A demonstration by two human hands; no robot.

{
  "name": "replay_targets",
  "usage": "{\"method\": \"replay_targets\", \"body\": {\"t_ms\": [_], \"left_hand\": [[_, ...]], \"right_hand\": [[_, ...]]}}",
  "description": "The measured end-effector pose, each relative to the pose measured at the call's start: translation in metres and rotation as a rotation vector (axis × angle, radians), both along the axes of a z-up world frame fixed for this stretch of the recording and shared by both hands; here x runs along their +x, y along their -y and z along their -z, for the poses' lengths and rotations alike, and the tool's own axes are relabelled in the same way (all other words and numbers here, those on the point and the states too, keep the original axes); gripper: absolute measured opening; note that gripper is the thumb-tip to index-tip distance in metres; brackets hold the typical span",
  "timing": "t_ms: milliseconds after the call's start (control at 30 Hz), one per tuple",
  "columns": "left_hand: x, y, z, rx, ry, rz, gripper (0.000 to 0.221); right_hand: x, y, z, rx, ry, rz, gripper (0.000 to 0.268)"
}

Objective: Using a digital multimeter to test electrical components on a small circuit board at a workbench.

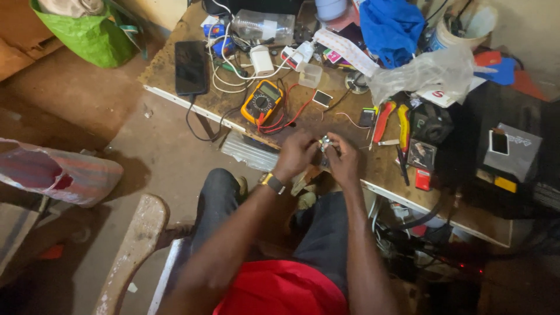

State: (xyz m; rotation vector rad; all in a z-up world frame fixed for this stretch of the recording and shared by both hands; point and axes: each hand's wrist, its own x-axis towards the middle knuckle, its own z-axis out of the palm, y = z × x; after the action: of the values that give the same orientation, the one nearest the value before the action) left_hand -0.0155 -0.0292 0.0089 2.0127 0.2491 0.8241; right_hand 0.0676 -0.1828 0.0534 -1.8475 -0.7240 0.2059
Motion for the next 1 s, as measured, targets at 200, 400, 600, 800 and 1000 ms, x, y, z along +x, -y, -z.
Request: {"method": "replay_targets", "body": {"t_ms": [200, 400, 600, 800, 1000], "left_hand": [[-0.002, 0.013, 0.027, 0.197, -0.086, -0.177, 0.025], [-0.05, -0.022, -0.029, 0.168, 0.012, -0.27, 0.024], [-0.062, -0.117, -0.052, 0.399, -0.08, -0.625, 0.02], [-0.05, -0.133, -0.077, 0.504, -0.456, -0.465, 0.039], [-0.057, -0.115, -0.106, 0.388, -0.539, -0.363, 0.094]], "right_hand": [[0.01, -0.011, 0.019, -0.203, 0.141, 0.15, 0.026], [0.008, -0.009, 0.019, -0.154, 0.272, 0.157, 0.033], [0.008, -0.009, 0.021, 0.057, 0.287, 0.139, 0.037], [0.01, -0.006, 0.027, 0.039, 0.294, 0.146, 0.031], [0.007, -0.008, 0.016, -0.008, 0.181, 0.152, 0.032]]}}
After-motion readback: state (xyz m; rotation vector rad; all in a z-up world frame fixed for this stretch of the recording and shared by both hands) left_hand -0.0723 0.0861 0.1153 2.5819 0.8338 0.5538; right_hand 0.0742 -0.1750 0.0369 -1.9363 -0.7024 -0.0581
